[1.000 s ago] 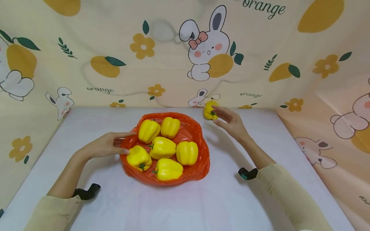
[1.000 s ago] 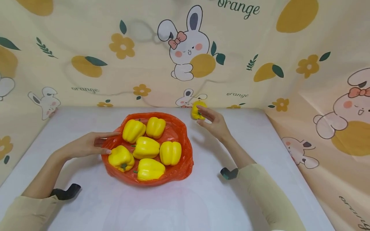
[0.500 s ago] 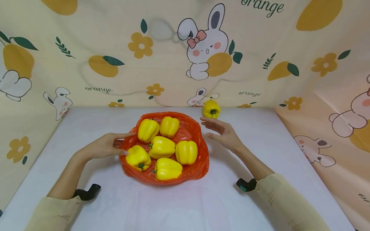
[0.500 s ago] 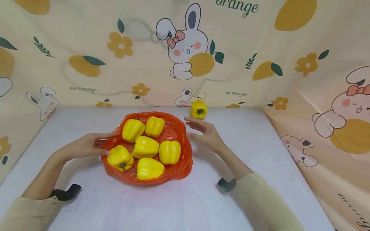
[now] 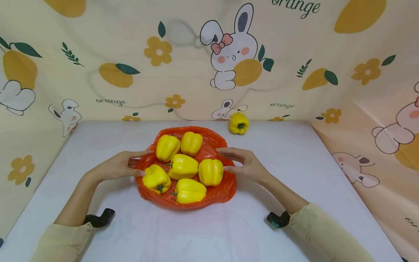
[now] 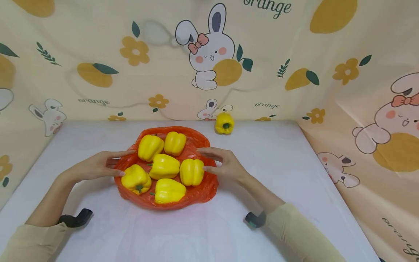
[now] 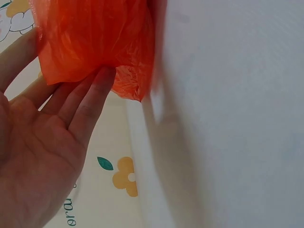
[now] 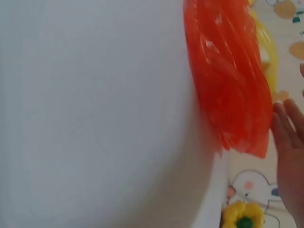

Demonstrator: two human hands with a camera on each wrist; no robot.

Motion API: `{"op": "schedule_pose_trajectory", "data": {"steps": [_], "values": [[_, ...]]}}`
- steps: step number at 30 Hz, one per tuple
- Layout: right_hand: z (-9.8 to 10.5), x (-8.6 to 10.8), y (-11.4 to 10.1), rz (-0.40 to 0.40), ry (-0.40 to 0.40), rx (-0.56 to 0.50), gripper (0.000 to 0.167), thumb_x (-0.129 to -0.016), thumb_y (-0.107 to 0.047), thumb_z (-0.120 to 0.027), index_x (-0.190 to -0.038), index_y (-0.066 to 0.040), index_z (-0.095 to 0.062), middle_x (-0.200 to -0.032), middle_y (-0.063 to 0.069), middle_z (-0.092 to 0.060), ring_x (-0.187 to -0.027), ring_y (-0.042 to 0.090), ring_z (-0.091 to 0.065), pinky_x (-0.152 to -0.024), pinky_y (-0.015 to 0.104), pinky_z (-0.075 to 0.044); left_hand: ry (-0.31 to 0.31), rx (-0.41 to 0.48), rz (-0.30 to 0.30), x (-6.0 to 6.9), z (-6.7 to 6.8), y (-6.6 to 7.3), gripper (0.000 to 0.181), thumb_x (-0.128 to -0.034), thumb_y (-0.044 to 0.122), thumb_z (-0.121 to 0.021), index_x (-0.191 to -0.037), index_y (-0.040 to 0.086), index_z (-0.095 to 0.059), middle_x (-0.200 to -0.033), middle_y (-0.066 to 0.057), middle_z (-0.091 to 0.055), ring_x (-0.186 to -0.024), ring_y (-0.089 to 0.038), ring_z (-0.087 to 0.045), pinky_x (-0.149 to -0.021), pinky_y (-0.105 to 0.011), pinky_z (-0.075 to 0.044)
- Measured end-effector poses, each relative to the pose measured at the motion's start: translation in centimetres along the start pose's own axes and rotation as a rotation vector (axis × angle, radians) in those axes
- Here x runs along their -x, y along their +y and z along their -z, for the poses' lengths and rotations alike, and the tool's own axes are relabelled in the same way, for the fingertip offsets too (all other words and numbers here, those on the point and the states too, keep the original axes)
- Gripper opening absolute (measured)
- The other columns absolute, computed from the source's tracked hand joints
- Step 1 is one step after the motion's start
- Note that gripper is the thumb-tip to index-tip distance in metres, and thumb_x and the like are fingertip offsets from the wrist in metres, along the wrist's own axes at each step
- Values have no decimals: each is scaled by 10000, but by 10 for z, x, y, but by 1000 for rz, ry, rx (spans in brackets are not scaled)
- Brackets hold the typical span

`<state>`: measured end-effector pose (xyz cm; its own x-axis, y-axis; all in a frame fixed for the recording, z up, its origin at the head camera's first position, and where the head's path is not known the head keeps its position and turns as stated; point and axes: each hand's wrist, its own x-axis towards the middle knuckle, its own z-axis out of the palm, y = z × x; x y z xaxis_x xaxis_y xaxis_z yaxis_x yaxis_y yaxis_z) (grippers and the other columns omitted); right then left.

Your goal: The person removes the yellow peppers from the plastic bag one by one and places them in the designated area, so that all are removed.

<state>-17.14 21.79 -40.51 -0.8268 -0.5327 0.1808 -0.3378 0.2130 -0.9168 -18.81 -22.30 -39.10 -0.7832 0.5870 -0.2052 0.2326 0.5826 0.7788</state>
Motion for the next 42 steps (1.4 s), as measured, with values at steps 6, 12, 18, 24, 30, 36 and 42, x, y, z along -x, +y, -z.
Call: {"op": "schedule_pose_trajectory", "data": {"steps": [6,12,18,24,30,36,42], "values": [[-11,-2,-1,42,-36,88,504,-876,-53,-750,-1356,-42,-597,-1350,126,-612,-1251,253,-559,-1046,450,-461,15,-15,-5,-1,-1,-1,729,-882,329,-758,-1510,139,-439,-1489,-181,-469,-1309,-379,-465,-1051,-577,-415],[-19,-3,-1,-35,-71,250,609,-838,-267,-816,-1397,-175,-594,-1377,-51,-601,-1262,174,-527,-1044,433,-465,14,-18,8,-2,-1,-1,736,-878,339,-760,-1506,122,-443,-1479,-186,-479,-1308,-388,-472,-1050,-579,-415],[-24,-6,0,-76,-111,353,781,-783,-387,-848,-1468,-219,-511,-1481,-67,-499,-1374,200,-436,-1126,504,-351,-1,-2,22,-2,-1,-2,740,-878,349,-758,-1511,141,-437,-1502,-191,-448,-1310,-388,-456,-1058,-593,-400],[-26,-8,4,-48,-133,394,842,-767,-404,-857,-1491,-205,-475,-1528,-31,-443,-1427,220,-366,-1133,520,-330,0,-9,26,-2,0,-3,745,-873,349,-762,-1510,137,-439,-1499,-194,-451,-1301,-385,-467,-1054,-584,-409],[-28,-11,5,-58,-132,402,847,-763,-411,-857,-1491,-214,-473,-1494,-60,-479,-1366,193,-435,-1098,473,-399,1,-13,31,-2,1,-4,758,-870,364,-763,-1512,130,-433,-1498,-199,-449,-1303,-387,-465,-1058,-593,-399],[-28,-11,2,-84,-104,417,807,-762,-431,-853,-1467,-246,-506,-1420,-92,-542,-1250,150,-508,-1028,418,-478,0,-7,43,-1,2,-3,764,-867,376,-764,-1513,137,-433,-1503,-203,-442,-1313,-392,-456,-1060,-602,-392],[-23,-12,-7,-79,-96,413,763,-754,-446,-856,-1429,-287,-538,-1376,-116,-564,-1221,122,-515,-1000,376,-497,-10,-13,40,0,1,0,761,-876,371,-757,-1503,83,-434,-1467,-238,-470,-1247,-369,-514,-1025,-570,-444]]}}
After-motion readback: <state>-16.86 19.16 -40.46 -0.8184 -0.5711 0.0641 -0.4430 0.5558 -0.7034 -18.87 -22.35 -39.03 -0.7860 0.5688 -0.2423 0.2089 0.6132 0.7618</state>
